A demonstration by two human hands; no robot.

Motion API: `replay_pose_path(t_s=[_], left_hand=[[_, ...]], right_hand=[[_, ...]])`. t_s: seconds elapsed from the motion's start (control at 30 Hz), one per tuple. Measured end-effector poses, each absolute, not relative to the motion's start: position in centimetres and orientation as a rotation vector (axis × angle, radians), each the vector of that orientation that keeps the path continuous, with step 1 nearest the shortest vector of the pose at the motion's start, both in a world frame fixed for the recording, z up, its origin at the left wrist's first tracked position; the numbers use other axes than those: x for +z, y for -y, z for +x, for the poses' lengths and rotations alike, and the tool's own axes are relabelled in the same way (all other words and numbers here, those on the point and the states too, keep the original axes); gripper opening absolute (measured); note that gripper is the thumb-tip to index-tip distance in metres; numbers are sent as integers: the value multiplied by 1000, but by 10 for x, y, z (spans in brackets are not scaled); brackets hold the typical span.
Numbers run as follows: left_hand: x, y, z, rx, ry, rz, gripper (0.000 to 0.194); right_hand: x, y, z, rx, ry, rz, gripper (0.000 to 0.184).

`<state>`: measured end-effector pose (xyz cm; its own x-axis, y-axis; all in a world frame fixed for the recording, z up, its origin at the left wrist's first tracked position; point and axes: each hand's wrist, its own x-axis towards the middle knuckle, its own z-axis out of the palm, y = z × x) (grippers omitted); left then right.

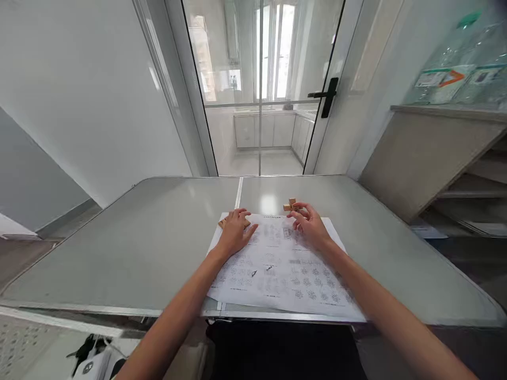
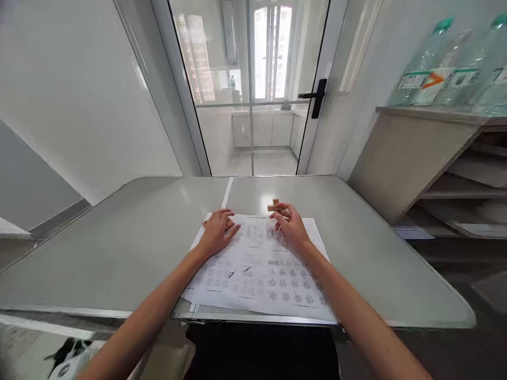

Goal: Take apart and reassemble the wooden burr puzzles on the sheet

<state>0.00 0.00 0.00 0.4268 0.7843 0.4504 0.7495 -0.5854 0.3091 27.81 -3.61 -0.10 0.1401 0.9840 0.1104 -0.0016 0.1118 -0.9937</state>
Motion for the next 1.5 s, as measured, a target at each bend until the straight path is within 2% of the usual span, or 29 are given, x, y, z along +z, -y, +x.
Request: replay_pose_path(t_s=[0.4, 0.7, 0.93, 1.03, 1.23, 1.5], left_hand=[[1, 5, 2, 938, -1179, 2630, 28], [11, 17, 6, 854, -1027, 2473, 47], [25, 31, 11, 751, -883, 2427, 75], [26, 32, 11, 679, -891, 2414, 81], [26, 30, 12, 617, -854, 2417, 69], [20, 29, 11, 637, -842, 2401, 67]], right_hand=[[12, 53, 264, 1363, 1425, -982, 41], [11, 56, 263, 1579, 1435, -849, 34], [10, 56, 263, 1620, 1446, -837, 36], [9, 56, 262, 1622, 1494, -832, 37], [6, 55, 259, 1654, 1538, -777, 37], [0, 53, 259, 1641, 1572, -756, 37]])
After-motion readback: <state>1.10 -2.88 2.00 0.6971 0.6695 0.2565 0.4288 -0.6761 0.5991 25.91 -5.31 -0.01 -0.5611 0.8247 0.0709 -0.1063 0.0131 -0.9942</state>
